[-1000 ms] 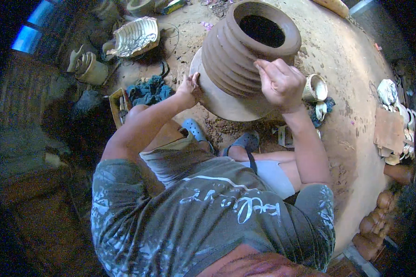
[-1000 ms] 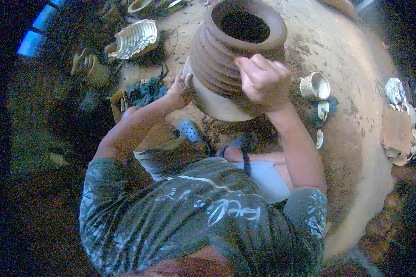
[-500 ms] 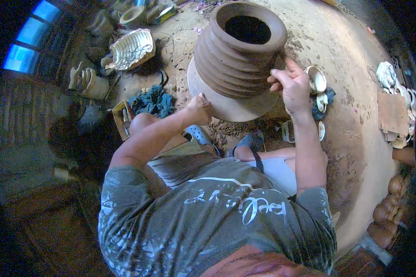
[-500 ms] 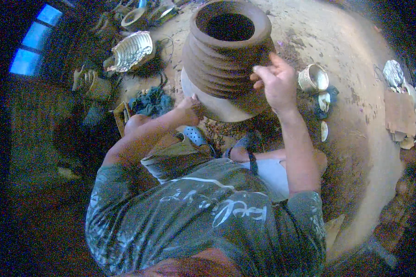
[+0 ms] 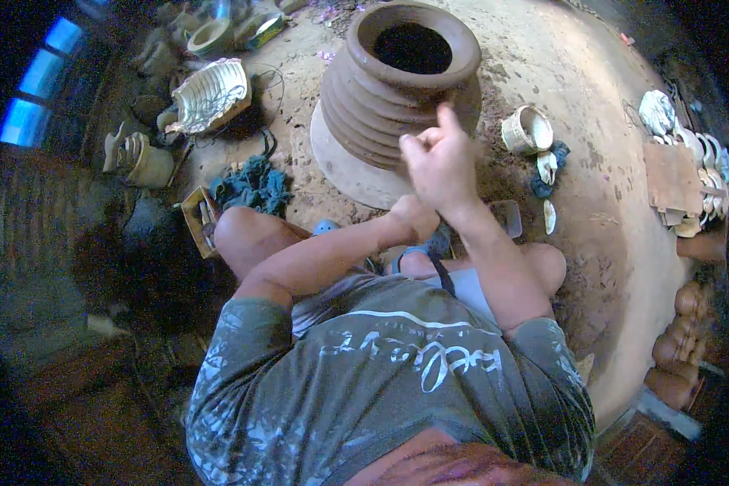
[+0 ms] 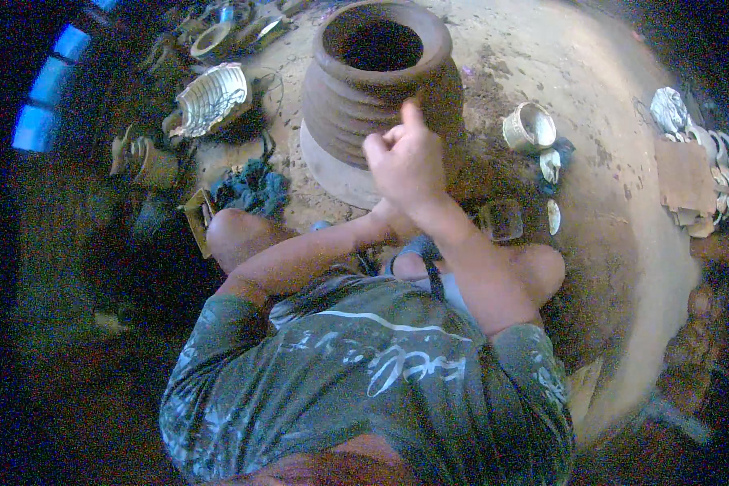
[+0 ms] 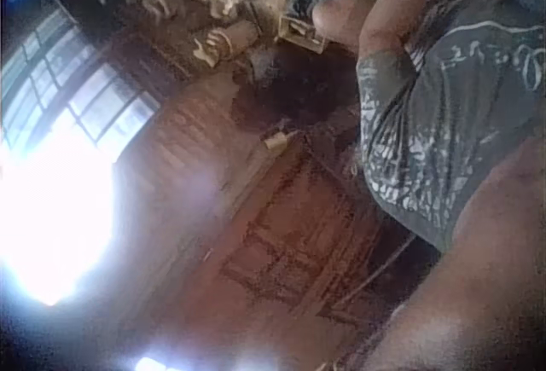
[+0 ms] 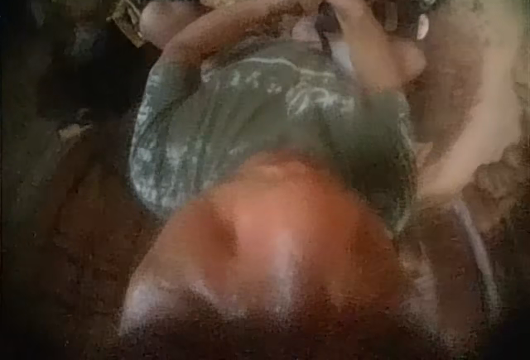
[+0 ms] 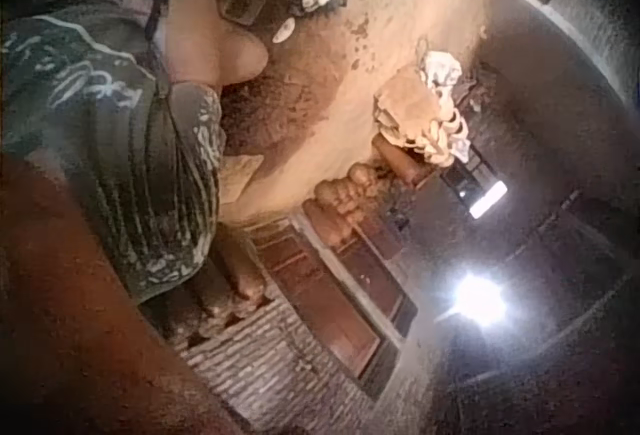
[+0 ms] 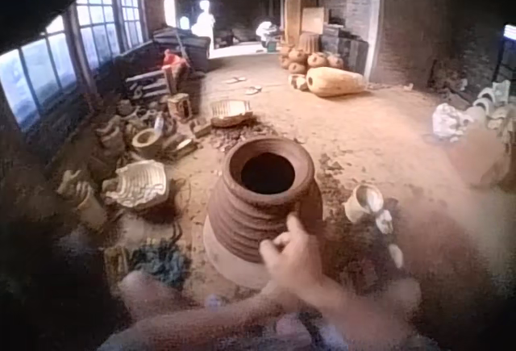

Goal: The person shapes a large clay vessel on a potter's wheel by hand, pressing into the sides to create decorative ridges and refining the rim.

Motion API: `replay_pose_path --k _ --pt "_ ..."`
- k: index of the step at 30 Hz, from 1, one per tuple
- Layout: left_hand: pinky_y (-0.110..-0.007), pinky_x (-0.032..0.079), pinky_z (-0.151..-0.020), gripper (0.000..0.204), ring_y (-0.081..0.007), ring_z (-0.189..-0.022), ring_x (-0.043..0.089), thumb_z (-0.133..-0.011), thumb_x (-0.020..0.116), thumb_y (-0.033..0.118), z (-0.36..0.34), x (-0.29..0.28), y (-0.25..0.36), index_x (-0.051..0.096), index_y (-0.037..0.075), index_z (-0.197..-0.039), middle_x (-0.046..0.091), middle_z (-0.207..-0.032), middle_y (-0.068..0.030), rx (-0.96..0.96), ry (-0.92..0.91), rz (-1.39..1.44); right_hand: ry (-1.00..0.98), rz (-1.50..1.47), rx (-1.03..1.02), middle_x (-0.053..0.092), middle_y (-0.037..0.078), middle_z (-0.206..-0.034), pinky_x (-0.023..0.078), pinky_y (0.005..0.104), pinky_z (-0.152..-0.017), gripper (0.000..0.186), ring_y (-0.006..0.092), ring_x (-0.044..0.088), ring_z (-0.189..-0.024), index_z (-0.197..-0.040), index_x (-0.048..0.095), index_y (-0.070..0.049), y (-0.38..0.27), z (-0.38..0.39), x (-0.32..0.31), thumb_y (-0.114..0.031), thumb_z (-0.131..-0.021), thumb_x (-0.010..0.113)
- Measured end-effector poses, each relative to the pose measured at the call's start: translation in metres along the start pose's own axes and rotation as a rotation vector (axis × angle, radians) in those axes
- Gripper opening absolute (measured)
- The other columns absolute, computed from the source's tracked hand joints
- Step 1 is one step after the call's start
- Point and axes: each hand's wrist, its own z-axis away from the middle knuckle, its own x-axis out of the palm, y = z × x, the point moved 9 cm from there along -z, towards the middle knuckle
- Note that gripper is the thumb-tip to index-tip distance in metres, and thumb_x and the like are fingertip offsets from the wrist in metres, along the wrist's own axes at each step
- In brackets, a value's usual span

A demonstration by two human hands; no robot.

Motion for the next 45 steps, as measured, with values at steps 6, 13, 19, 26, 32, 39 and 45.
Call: replay_pose_path --k 6,13,19,26,32,39,45 --pt "-0.056 0.057 -0.083 0.031 -0.038 -0.107 0.071 -0.092 0.06 0.024 -0.012 -0.004 0.022 0.078 0.011 -0.114 0.073 -0.12 -0.0142 -0.062 -0.062 -0.041 0.081 0.179 -0.613 0.073 0.011 -0.086 0.058 0.0348 -0.06 0.031 0.0241 0.07 -0.064 -0.116 0.074 0.0 -0.056 0.035 0.01 -0.01 -0.087 0.075" --pt "-0.071 0.054 -0.084 0.039 -0.0505 -0.12 0.064 -0.095 0.061 0.027 0.008 -0.018 0.038 0.073 0.008 -0.127 0.067 -0.137 -0.0175 -0.165 -0.475 -0.298 0.196 0.676 -0.973 0.062 0.001 -0.082 0.055 0.0332 -0.056 0.013 0.0202 0.066 -0.062 -0.095 0.077 -0.012 -0.077 0.005 -0.01 -0.015 -0.083 0.079" --pt "-0.07 0.055 -0.084 0.037 -0.0547 -0.122 0.06 -0.096 0.062 0.026 0.041 -0.013 0.002 0.073 0.01 -0.127 0.066 -0.136 -0.019 -0.331 -0.466 -0.307 0.064 0.745 -0.982 0.062 0.003 -0.083 0.054 0.0342 -0.056 0.016 0.0194 0.067 -0.065 -0.095 0.074 -0.012 -0.081 -0.008 0.016 -0.009 -0.08 0.07" --pt "-0.063 0.057 -0.08 0.033 -0.0391 -0.116 0.068 -0.095 0.066 0.031 0.085 -0.031 -0.05 0.076 0.016 -0.122 0.072 -0.126 -0.0086 -0.305 -0.614 -0.328 0.054 0.708 -1.045 0.06 0.002 -0.081 0.052 0.0333 -0.058 0.02 0.0184 0.066 -0.065 -0.098 0.074 -0.011 -0.079 -0.009 0.008 -0.009 -0.079 0.069" --pt "-0.048 0.06 -0.082 0.027 -0.0265 -0.105 0.074 -0.093 0.059 0.025 0.106 -0.058 -0.092 0.079 0.018 -0.109 0.077 -0.113 -0.007 -0.332 -0.534 -0.428 0.026 0.724 -1.061 0.065 0.0 -0.085 0.052 0.0322 -0.058 0.018 0.0174 0.067 -0.067 -0.096 0.075 -0.011 -0.067 -0.014 -0.014 -0.009 -0.078 0.071" --pt "-0.048 0.059 -0.088 0.031 -0.0298 -0.106 0.073 -0.093 0.06 0.026 0.115 -0.062 -0.118 0.077 0.011 -0.116 0.076 -0.118 -0.0103 -0.247 -0.531 -0.438 0.119 0.587 -1.09 0.069 0.004 -0.093 0.056 0.0371 -0.063 0.017 0.024 0.07 -0.074 -0.094 0.072 -0.011 -0.025 -0.031 -0.073 -0.011 -0.078 0.067" --pt "-0.047 0.058 -0.09 0.035 -0.0351 -0.101 0.074 -0.095 0.061 0.031 0.118 -0.072 -0.106 0.075 0.005 -0.115 0.075 -0.112 -0.0188 -0.285 -0.433 -0.247 0.048 0.27 -0.415 0.073 0.015 -0.095 0.059 0.0405 -0.076 0.014 0.0303 0.073 -0.084 -0.099 0.075 -0.003 0.045 -0.007 -0.085 -0.013 -0.089 0.076"
